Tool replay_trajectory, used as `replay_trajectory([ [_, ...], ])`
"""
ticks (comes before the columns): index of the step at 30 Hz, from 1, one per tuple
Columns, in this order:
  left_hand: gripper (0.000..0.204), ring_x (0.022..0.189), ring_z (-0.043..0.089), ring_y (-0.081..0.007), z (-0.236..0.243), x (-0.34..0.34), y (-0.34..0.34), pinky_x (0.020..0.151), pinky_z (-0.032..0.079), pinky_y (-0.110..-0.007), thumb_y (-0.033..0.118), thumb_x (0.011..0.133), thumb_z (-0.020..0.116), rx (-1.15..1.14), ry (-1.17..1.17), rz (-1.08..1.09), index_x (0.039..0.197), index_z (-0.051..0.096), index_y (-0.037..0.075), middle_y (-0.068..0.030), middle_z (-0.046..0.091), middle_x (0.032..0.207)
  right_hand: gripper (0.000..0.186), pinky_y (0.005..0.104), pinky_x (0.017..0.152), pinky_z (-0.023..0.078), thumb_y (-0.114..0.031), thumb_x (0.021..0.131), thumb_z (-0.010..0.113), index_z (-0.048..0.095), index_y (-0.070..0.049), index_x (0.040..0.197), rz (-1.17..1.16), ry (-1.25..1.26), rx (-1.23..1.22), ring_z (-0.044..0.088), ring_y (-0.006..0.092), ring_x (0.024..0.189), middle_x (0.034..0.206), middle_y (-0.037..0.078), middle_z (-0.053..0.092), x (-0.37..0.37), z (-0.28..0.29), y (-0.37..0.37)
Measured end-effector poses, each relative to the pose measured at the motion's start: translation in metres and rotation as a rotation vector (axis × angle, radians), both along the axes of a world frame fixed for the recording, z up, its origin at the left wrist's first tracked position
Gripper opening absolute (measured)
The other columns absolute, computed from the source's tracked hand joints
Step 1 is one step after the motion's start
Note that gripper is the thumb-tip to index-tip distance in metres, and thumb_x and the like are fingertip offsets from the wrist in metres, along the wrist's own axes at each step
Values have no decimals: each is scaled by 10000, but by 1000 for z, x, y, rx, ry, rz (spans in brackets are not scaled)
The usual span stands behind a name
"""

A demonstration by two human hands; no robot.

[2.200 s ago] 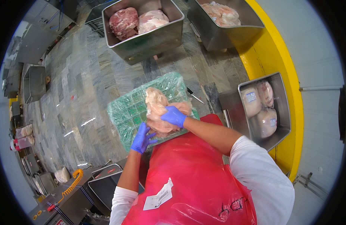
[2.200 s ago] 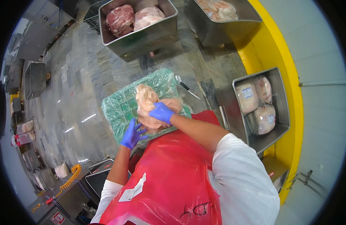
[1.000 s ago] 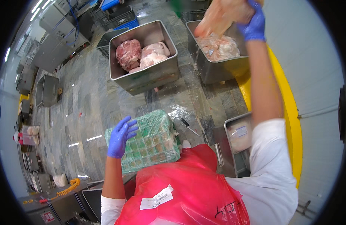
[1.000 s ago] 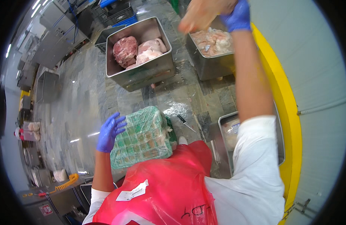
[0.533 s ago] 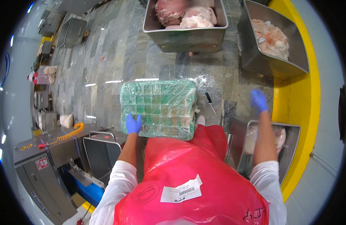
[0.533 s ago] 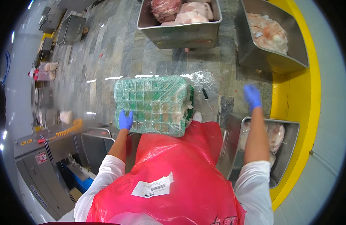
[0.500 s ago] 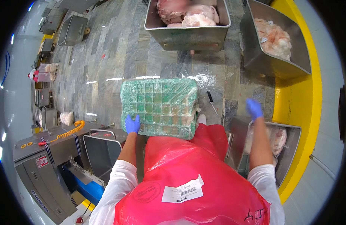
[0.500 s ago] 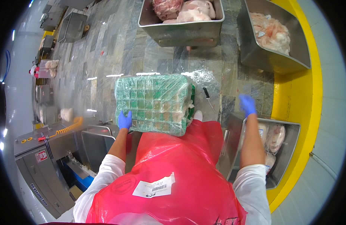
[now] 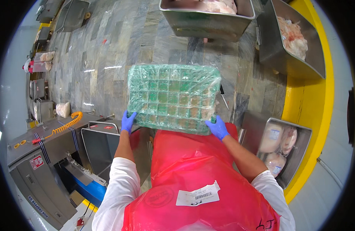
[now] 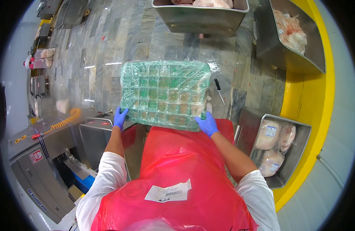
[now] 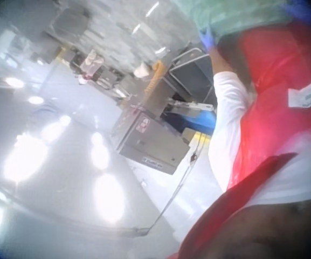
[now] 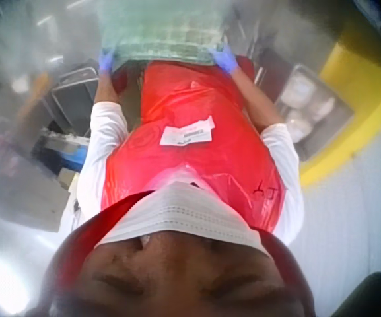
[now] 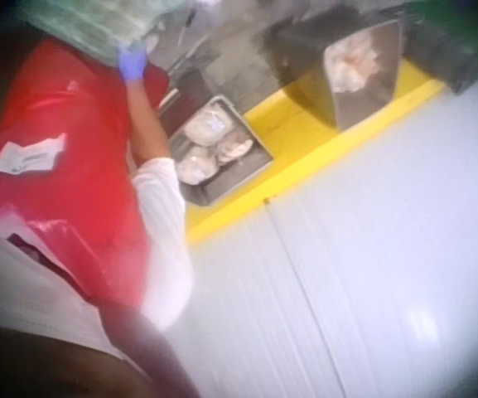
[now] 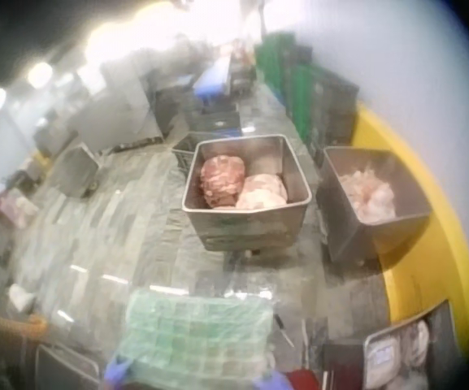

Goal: The person unwraps a large piece of meat from plastic packaging and places it on a green cutting board. Using a knife, they trim excess fat and tissue from the meat, placing the trimmed pieces into a nearby metal bin. The person repeats this process with another piece of meat.

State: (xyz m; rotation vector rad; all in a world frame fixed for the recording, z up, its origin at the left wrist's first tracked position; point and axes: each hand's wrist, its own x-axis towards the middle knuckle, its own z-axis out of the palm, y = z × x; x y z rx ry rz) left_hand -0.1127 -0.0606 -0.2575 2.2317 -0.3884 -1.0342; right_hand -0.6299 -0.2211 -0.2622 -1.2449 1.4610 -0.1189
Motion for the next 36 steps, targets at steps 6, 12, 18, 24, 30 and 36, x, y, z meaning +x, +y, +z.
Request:
replay_trajectory([
  [6,715,1150,609,-210,20,1,-13,974,492,-343,334,908,766,-27,68,50,1448,509,-58,-137,649,1283,388,359,743,519,-297,837,822,663,15,1003,-166,127,-23,638,194,829,942,109,701,12,13,3],
  [12,483,957,639,-173,58,35,-69,832,501,-347,361,938,717,-228,-32,69,1180,714,-57,-93,721,1062,315,351,726,511,-241,844,785,729,6,1032,-392,-240,2,629,160,838,925,57,691,12,81,-55],
  [18,729,1098,656,-308,177,61,-215,968,480,-415,564,961,599,-395,-141,-142,1236,674,-108,-262,707,1187,312,362,803,519,-298,869,722,743,-22,1013,-572,-310,-145,652,185,859,945,64,703,71,218,-175],
  [24,1003,1423,468,-437,237,67,-301,1185,352,-445,806,905,403,-196,-326,-362,1395,590,-49,-313,512,1483,322,419,921,538,-359,916,593,744,-76,939,-575,-541,77,683,301,915,974,131,756,54,243,-280],
  [30,888,1344,561,-376,249,70,-315,1126,414,-420,730,905,517,-232,-238,-315,1383,624,-11,-256,587,1439,245,422,905,548,-312,927,618,742,-100,937,-557,-583,20,682,290,901,996,115,754,51,255,-299],
  [36,824,1246,626,-298,176,78,-240,1068,456,-410,628,882,687,-261,13,-167,1318,656,-70,-223,657,1354,239,377,863,530,-295,905,676,712,-83,1011,-536,-401,-32,665,231,927,1036,89,719,60,177,-206],
])
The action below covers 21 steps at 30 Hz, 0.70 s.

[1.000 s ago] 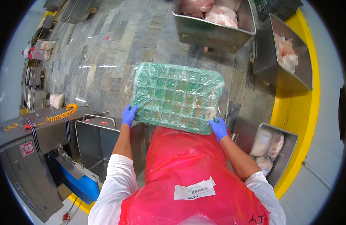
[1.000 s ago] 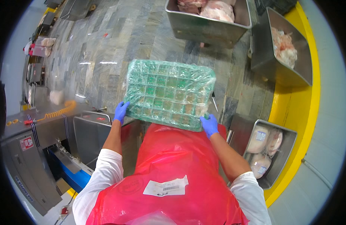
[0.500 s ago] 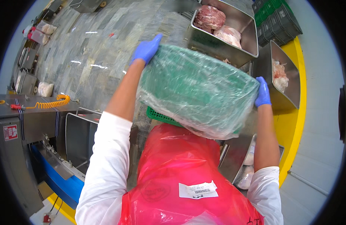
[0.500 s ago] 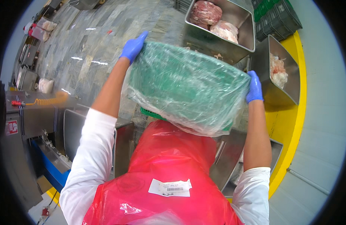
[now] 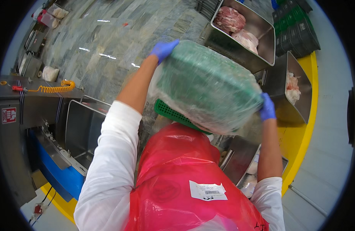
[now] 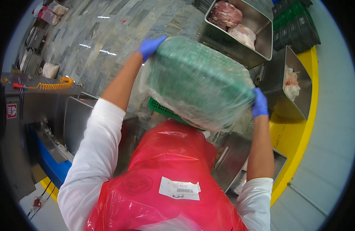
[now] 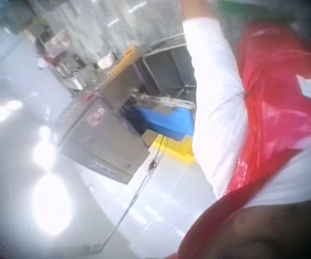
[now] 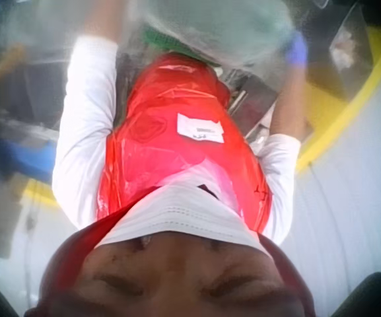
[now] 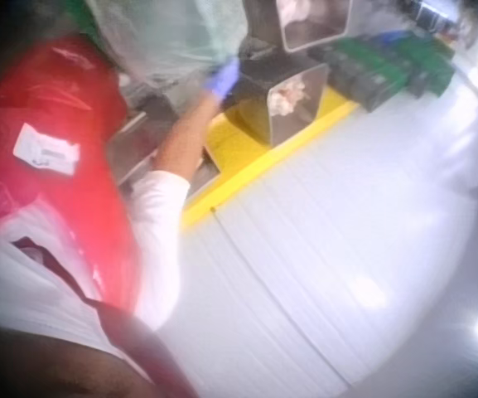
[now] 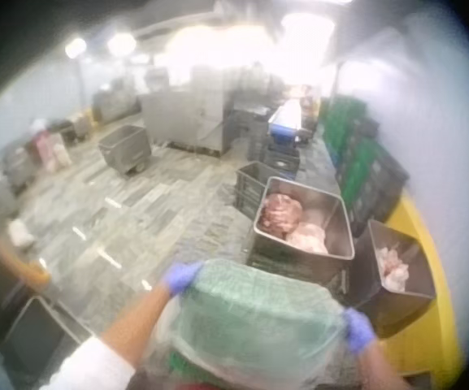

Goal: The person unwraps a large piece of meat from plastic packaging and places it on a green cutting board. Using a knife, they trim excess fat and tissue from the meat, placing the trimmed pieces into a nearby metal bin. The person repeats this process with another piece of meat.

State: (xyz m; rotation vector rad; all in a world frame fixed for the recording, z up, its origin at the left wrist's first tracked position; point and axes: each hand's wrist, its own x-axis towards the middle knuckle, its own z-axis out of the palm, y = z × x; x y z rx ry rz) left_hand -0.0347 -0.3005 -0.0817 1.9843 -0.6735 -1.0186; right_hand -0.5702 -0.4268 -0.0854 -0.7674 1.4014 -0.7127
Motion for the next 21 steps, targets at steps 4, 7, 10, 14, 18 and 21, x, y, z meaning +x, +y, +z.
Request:
replay_trajectory([
  [4,846,1124,675,-320,-107,-1,95,966,505,-421,616,864,702,127,-77,66,1290,646,-114,-265,674,1298,275,359,786,505,-284,899,711,704,-47,1038,176,41,96,637,186,901,999,74,694,-4,-97,103],
  [7,611,1000,657,-211,-134,-31,153,894,515,-374,458,932,700,168,142,101,1224,684,-79,-158,713,1141,234,336,722,459,-274,916,730,674,-48,939,106,202,87,543,136,793,862,13,611,-32,-172,176],
  [10,519,981,630,-189,-167,-43,210,889,504,-354,374,957,699,96,41,147,1240,670,-60,-121,699,1110,252,317,671,402,-277,941,727,616,-66,859,91,343,55,447,110,740,794,-23,517,-25,-184,233],
  [14,666,1166,598,-241,-158,-66,234,1008,471,-373,380,951,718,88,32,135,1413,545,-68,-172,629,1326,286,319,653,390,-287,945,722,582,-62,836,69,389,-49,427,109,732,771,-12,488,-34,-190,264],
  [18,890,1422,436,-317,-173,-67,243,1172,349,-409,441,937,726,212,-150,-76,1545,351,-90,-252,439,1548,346,382,718,465,-324,899,738,617,-1,902,-3,444,-91,547,190,762,802,106,599,-31,-202,258],
  [21,994,1500,339,-373,-162,-82,231,1231,271,-436,486,925,731,301,-260,-116,1576,265,-103,-303,337,1607,366,445,803,503,-334,883,733,629,4,976,-15,581,-179,644,324,845,897,218,666,-11,-196,239],
])
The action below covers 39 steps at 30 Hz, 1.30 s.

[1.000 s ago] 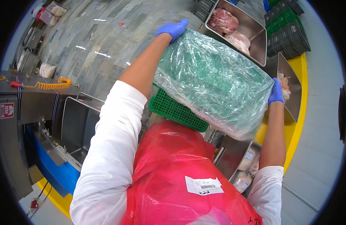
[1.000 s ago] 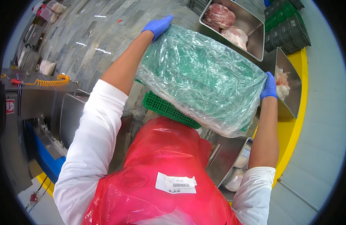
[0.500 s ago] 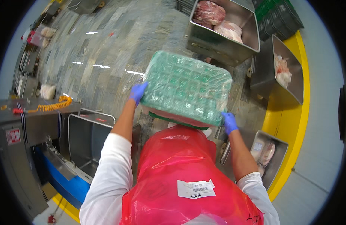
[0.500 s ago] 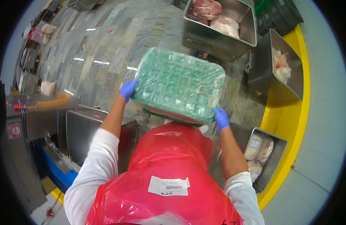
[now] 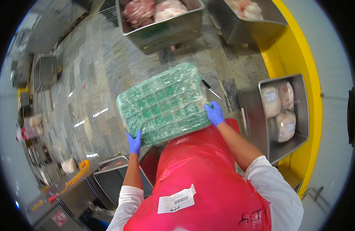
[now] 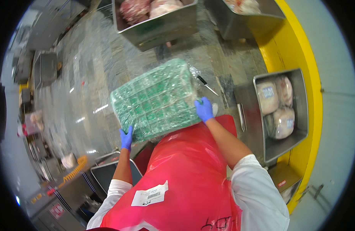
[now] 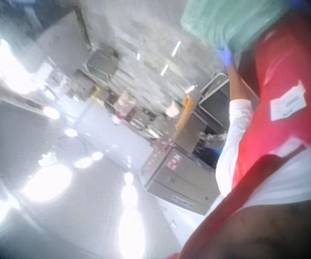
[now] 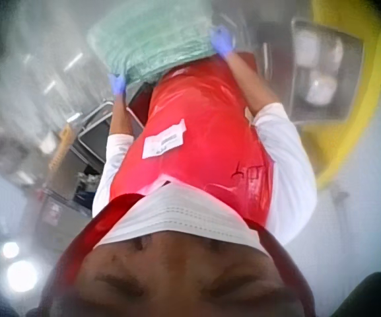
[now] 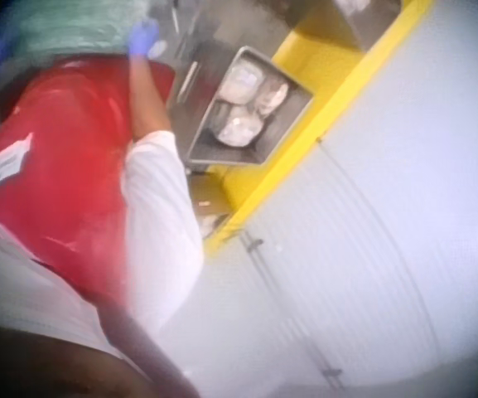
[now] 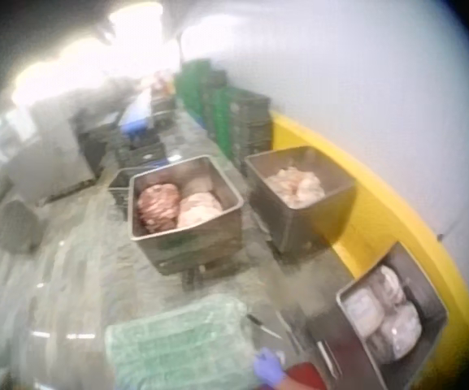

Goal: The person unwraps a large piece of meat from plastic packaging and places it on a green cutting board. Using a knife, they trim excess fat and tissue from the meat, placing the trimmed pieces into a nearby metal bin. The person repeats this process with another piece of meat.

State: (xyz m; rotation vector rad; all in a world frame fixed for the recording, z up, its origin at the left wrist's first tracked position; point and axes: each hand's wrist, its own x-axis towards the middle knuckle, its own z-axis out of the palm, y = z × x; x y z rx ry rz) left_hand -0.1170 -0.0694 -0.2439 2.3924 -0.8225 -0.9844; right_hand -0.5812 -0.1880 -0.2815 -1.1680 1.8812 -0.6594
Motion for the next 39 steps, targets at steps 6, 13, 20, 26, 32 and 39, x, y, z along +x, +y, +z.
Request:
replay_trajectory([
  [6,955,1480,310,-501,6,-52,-63,1237,245,-520,458,930,720,-121,-639,-406,1572,272,-89,-366,292,1599,413,438,882,530,-342,926,707,647,9,1137,-56,-74,-89,668,365,1027,1115,256,662,-2,1,7],
  [13,872,1492,279,-510,18,-235,-216,1230,219,-560,424,939,704,-531,-597,-803,1572,321,-38,-360,291,1603,379,412,875,553,-350,952,688,711,-7,1112,-204,-178,61,711,338,985,1056,229,719,-87,3,29],
  [20,872,1529,215,-485,2,-297,-259,1235,164,-585,436,917,676,-349,-749,-809,1581,329,-12,-293,259,1651,334,412,867,559,-330,949,674,733,-22,1062,-9,-33,359,731,319,965,1028,193,755,-186,-91,34],
  [26,869,1514,223,-522,-7,-290,-265,1222,176,-612,435,895,669,-387,-705,-853,1565,349,-17,-302,268,1642,355,433,889,557,-361,915,679,749,-39,1046,81,7,549,720,364,986,1054,192,752,-195,-182,-26],
  [32,827,1536,193,-509,-9,-296,-269,1246,130,-595,388,924,605,-333,-673,-854,1580,324,-29,-303,234,1660,405,460,962,540,-406,903,665,756,-57,1087,170,18,629,692,399,1079,1145,220,727,-188,-277,-99],
  [39,836,1570,131,-466,-16,-288,-270,1255,88,-570,488,982,549,-316,-583,-818,1597,301,-22,-295,185,1679,453,479,1026,511,-395,943,585,716,-68,1228,338,190,773,651,407,1183,1304,223,668,-238,-384,-161],
])
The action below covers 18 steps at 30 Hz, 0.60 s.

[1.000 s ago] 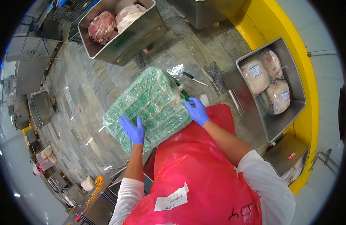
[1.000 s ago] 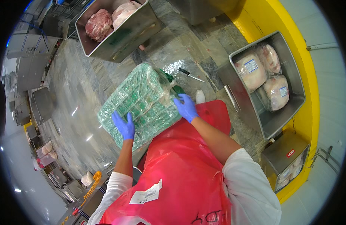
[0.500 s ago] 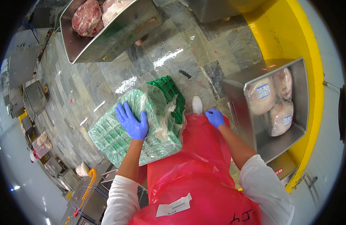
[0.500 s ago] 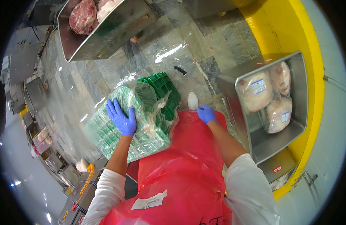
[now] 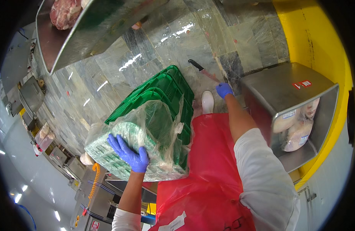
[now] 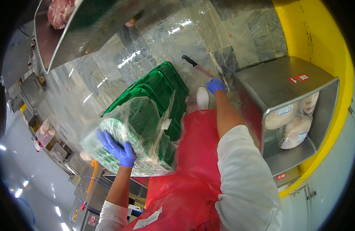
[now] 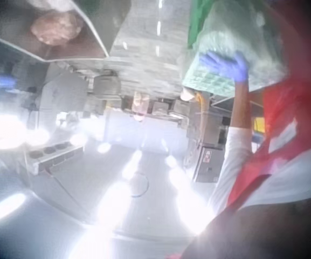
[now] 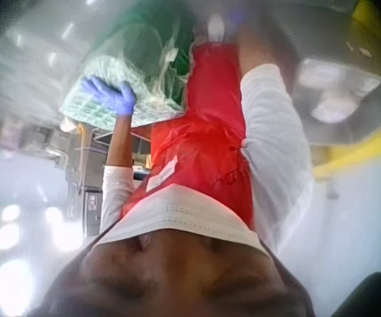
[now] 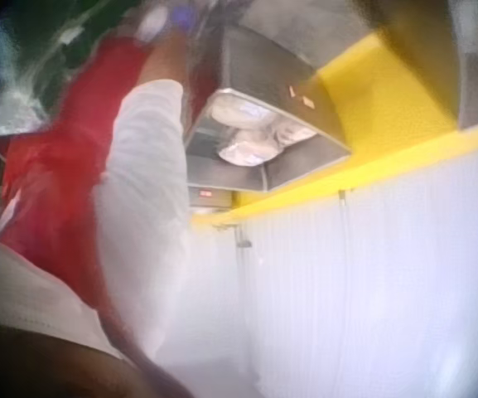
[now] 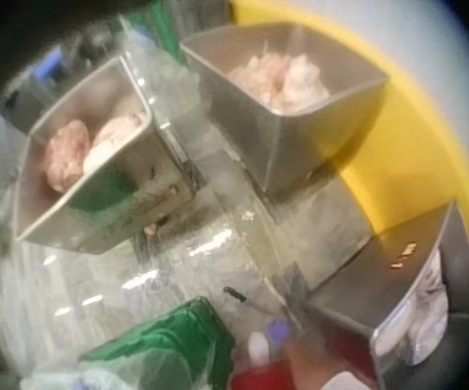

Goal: The person unwraps a large piece of meat from plastic packaging and places it on a green cutting board. Using a knife, they trim excess fat and tissue from the meat, placing the trimmed pieces into a nearby metal bin. The person repeats this process with another piece of meat.

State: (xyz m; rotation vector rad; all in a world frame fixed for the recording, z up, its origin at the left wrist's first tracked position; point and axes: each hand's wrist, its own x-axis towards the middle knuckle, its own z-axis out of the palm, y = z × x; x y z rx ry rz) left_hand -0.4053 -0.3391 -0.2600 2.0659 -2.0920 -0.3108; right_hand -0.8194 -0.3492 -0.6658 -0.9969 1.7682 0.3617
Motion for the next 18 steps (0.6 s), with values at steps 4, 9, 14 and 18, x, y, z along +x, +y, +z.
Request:
replay_trajectory([
  [4,908,1549,139,-515,-5,6,4,1226,115,-638,615,977,505,37,-31,0,1626,253,32,-320,146,1674,522,473,1062,493,-448,943,598,674,-82,1307,287,251,86,625,398,1237,1391,217,620,-21,-25,-15],
  [9,905,1560,124,-483,-5,8,4,1229,120,-638,652,1013,412,67,-15,-8,1651,157,63,-309,89,1684,477,506,1131,375,-334,961,588,647,-117,1381,580,462,149,429,349,1443,1563,157,467,-55,-58,-26],
  [14,998,1580,130,-390,-5,8,2,1265,130,-574,699,977,482,96,-131,-1,1669,76,106,-210,83,1718,440,526,1069,452,-265,939,604,681,-92,1337,569,271,382,593,360,1310,1406,174,627,-82,-101,-42],
  [18,1151,1582,73,-419,-6,22,25,1246,109,-618,774,869,595,162,8,211,1675,52,157,-210,26,1717,386,515,1011,525,-249,942,580,722,-111,1273,521,151,221,682,367,1185,1284,160,709,-45,-153,-40],
])
